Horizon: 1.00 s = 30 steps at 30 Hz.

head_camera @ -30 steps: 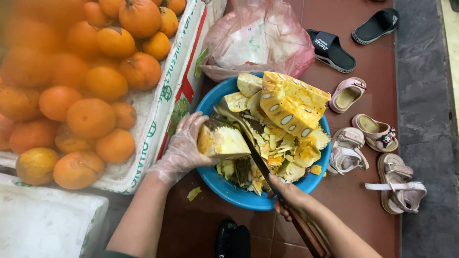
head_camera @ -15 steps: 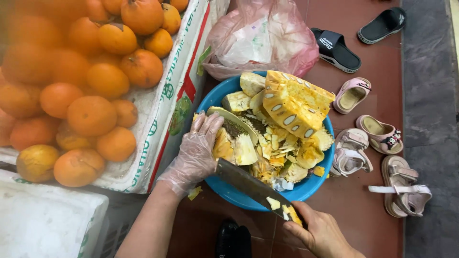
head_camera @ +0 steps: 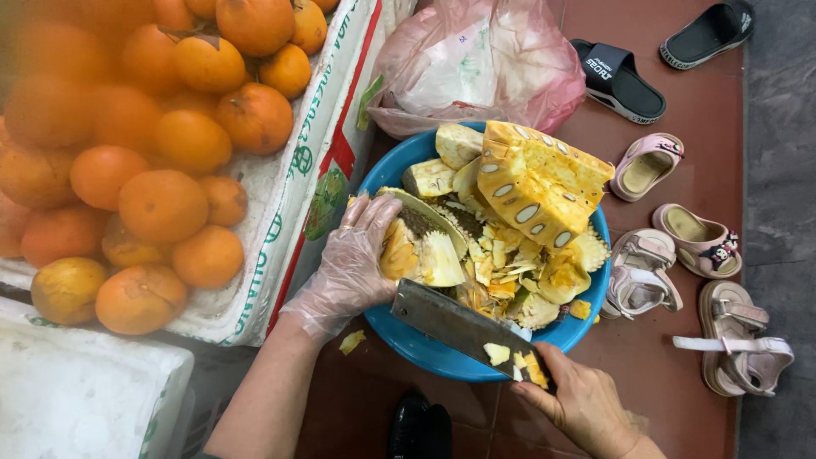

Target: Peeling and cutting a jackfruit into smaller pieces using a large knife

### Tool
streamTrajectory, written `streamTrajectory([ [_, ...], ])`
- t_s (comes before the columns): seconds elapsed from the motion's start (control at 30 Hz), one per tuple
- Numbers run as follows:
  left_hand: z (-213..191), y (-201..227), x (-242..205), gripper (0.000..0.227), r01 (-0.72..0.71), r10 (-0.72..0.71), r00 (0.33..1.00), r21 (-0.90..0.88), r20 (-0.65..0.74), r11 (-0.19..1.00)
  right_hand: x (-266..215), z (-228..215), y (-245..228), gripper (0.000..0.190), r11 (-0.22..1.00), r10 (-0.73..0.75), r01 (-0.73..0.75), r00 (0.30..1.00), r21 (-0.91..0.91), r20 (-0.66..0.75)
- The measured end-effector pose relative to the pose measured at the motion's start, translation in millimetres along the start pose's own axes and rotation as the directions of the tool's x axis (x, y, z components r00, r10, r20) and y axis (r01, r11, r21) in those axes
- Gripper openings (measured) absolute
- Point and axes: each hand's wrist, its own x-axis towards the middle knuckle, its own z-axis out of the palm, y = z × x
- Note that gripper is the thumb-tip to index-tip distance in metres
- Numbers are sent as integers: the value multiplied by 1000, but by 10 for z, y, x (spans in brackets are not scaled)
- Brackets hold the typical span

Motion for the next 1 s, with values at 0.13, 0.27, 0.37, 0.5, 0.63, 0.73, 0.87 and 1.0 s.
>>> streamTrajectory([
  [0.13, 72, -35, 46, 118, 62, -65, 996, 53, 55, 997, 133, -156, -161, 74, 999, -10, 9, 1000, -35, -30],
  [0.27, 139, -143, 43, 101, -90, 95, 992, 58, -79, 994, 301, -292, -410, 85, 997, -78, 79, 997, 22, -29],
  [0.37, 167, -200, 34, 111, -159, 165, 976, 49, -143, 986, 313, -380, -446, 87, 994, -97, 96, 995, 47, 17],
  [0.5, 77, -97, -23, 103, -82, 77, 989, -34, -128, 996, 220, -257, -141, 71, 999, -42, 42, 996, -1, 73],
  [0.63, 92, -64, -3, 114, -84, 82, 990, -9, -115, 996, 313, -326, -278, 69, 1000, -19, 20, 998, -23, 54],
  [0.73, 60, 9, 13, 134, -126, 116, 981, -58, -153, 990, 506, -391, -527, 68, 998, -52, 52, 998, 21, 24],
  [0.87, 34, -27, 25, 131, -90, 62, 987, -182, -151, 979, 597, -422, -579, 84, 971, -171, 181, 983, 155, -71],
  [1.0, 102, -57, -35, 132, -101, -15, 968, -445, -250, 890, 634, -219, -365, 82, 988, -122, 130, 989, 89, -81],
])
